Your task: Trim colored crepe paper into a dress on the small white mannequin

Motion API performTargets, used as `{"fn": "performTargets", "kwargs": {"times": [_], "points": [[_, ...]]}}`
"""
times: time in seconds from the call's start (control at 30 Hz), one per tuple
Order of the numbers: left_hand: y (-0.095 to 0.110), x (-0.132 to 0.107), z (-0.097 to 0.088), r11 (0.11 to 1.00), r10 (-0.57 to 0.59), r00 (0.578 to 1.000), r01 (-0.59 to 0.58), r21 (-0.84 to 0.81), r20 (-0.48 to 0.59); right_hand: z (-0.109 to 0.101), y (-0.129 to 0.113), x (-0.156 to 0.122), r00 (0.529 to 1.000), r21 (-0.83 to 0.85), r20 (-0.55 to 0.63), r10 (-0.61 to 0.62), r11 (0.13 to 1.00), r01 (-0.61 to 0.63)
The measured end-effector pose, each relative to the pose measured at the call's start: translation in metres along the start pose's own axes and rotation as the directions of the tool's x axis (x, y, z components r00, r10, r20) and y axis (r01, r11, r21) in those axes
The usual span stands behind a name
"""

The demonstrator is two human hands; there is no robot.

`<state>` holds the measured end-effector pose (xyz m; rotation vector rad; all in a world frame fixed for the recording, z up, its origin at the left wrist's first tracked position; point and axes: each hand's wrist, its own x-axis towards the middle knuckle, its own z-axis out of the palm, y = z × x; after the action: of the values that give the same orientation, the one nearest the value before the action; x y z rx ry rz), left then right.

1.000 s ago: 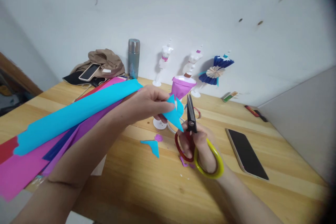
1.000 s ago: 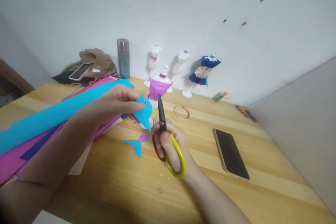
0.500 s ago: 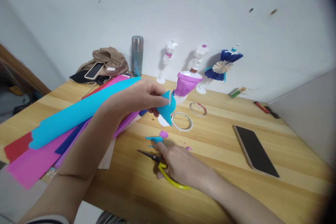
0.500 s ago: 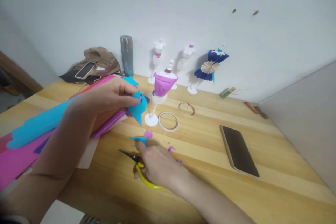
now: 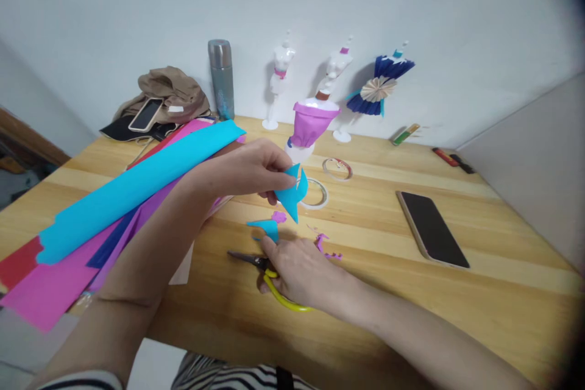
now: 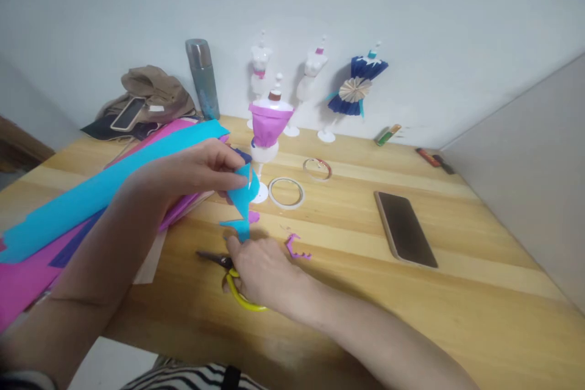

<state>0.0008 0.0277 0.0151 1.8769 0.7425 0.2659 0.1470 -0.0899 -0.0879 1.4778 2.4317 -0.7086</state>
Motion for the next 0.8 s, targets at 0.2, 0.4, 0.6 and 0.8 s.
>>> {"fn": "performTargets", "kwargs": {"times": [0.2,0.4,0.6,0.8], "points": [[0.002,0.000,0.000,1.000,-0.005,1.000,0.005,-0.009,0.003,-0.004,0.002,-0.006,0.998,0.084,0.016,-0.056,0.995,0.055],[0.000,0.001,0.000,0.999,0.004,1.000,-0.004,-0.043,-0.010,-0.004,0.004,-0.005,0.995,0.099,-0.056,-0.080,0.991,0.085],[0.003,-0.003,0.002,0.992,0.011,0.991,-0.028,-0.119,-0.136,-0.015,0.024,-0.008,0.981,0.143,-0.101,-0.168,0.973,0.181],[0.010,-0.010,0.003,0.978,0.014,0.956,-0.075,-0.197,-0.295,-0.019,0.037,-0.009,0.937,0.177,-0.122,-0.327,0.922,0.345]]}}
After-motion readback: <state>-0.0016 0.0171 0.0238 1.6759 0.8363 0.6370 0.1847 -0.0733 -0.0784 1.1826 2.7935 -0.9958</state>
